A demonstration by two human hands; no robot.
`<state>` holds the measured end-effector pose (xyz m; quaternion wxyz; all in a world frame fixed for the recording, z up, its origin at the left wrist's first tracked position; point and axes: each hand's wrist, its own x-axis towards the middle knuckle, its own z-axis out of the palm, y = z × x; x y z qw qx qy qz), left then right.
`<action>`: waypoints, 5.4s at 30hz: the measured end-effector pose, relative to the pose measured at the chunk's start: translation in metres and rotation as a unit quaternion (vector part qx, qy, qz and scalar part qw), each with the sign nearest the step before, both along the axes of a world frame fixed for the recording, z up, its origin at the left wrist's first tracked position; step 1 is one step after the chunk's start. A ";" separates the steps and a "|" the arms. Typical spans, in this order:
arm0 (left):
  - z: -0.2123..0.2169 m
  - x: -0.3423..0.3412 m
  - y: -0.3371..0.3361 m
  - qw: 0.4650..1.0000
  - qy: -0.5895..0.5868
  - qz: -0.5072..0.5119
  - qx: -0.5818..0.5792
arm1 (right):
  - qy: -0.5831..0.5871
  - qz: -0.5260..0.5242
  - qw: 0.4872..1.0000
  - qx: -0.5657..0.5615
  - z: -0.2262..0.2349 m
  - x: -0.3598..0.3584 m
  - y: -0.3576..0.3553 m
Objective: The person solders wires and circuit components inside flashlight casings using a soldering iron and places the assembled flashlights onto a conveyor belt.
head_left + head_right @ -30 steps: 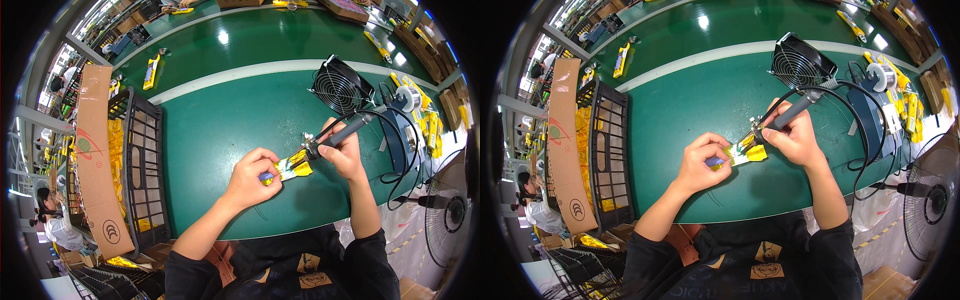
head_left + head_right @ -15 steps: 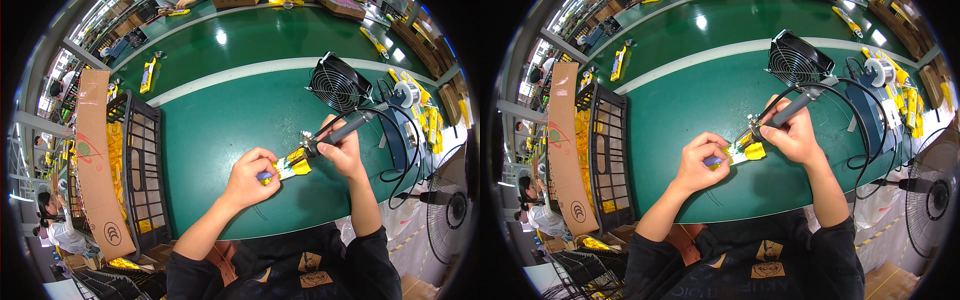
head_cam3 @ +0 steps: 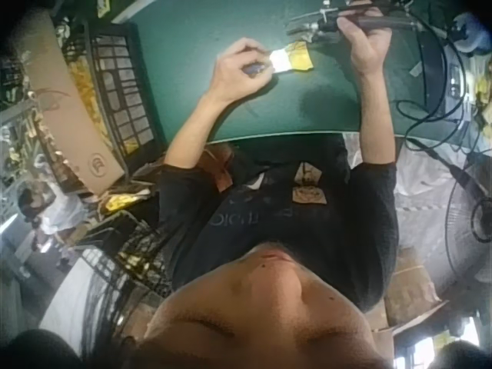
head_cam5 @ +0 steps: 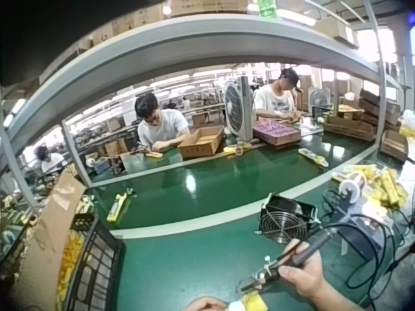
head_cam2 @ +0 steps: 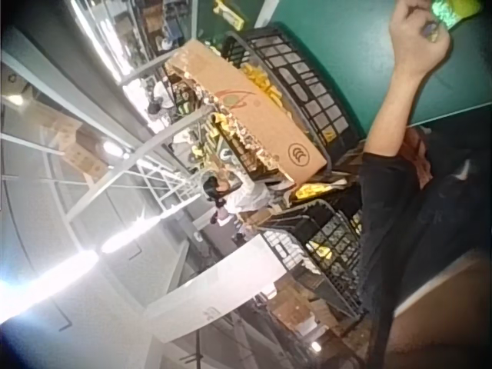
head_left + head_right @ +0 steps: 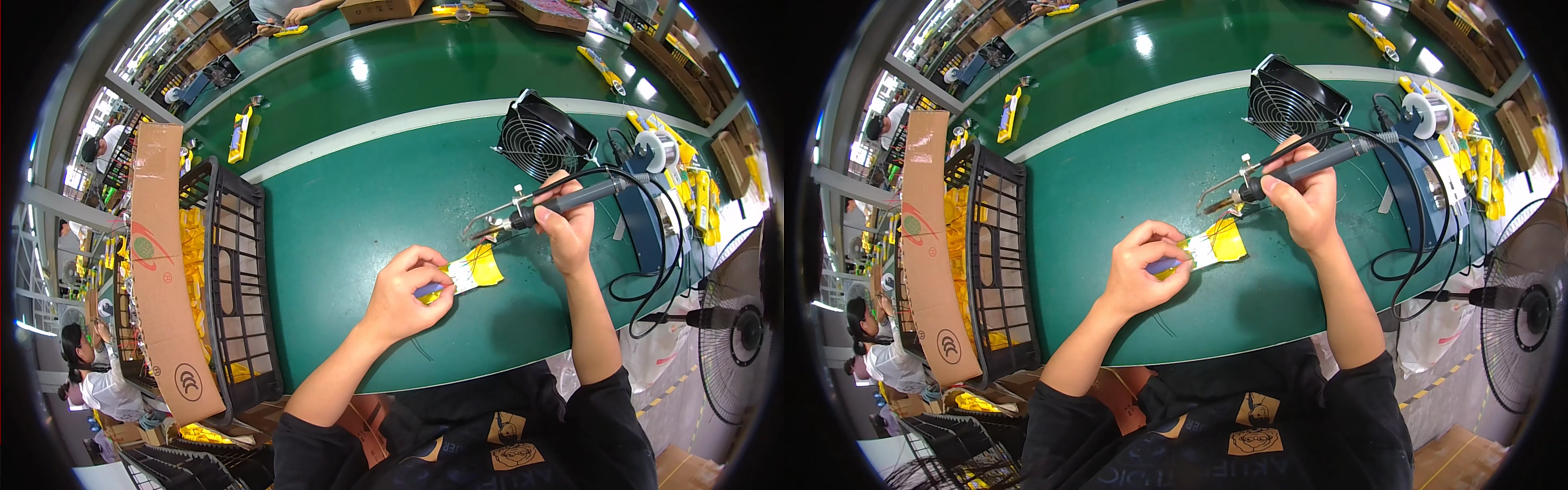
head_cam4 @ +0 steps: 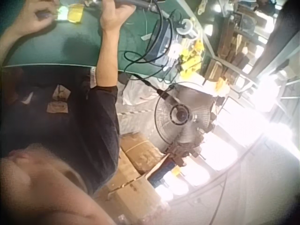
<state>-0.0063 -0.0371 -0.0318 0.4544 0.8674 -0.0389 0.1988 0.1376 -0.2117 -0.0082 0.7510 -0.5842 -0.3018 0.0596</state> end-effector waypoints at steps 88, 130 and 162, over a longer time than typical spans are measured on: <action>0.004 -0.004 0.006 0.998 0.057 -0.021 0.013 | -0.032 0.120 0.984 -0.125 0.004 -0.004 0.001; 0.017 0.002 0.015 0.993 -0.056 -0.040 0.100 | -0.034 -0.145 0.982 0.111 -0.006 0.015 0.003; 0.065 0.384 0.058 0.976 0.072 0.091 0.184 | 0.168 -0.247 0.954 -0.003 -0.045 -0.079 -0.137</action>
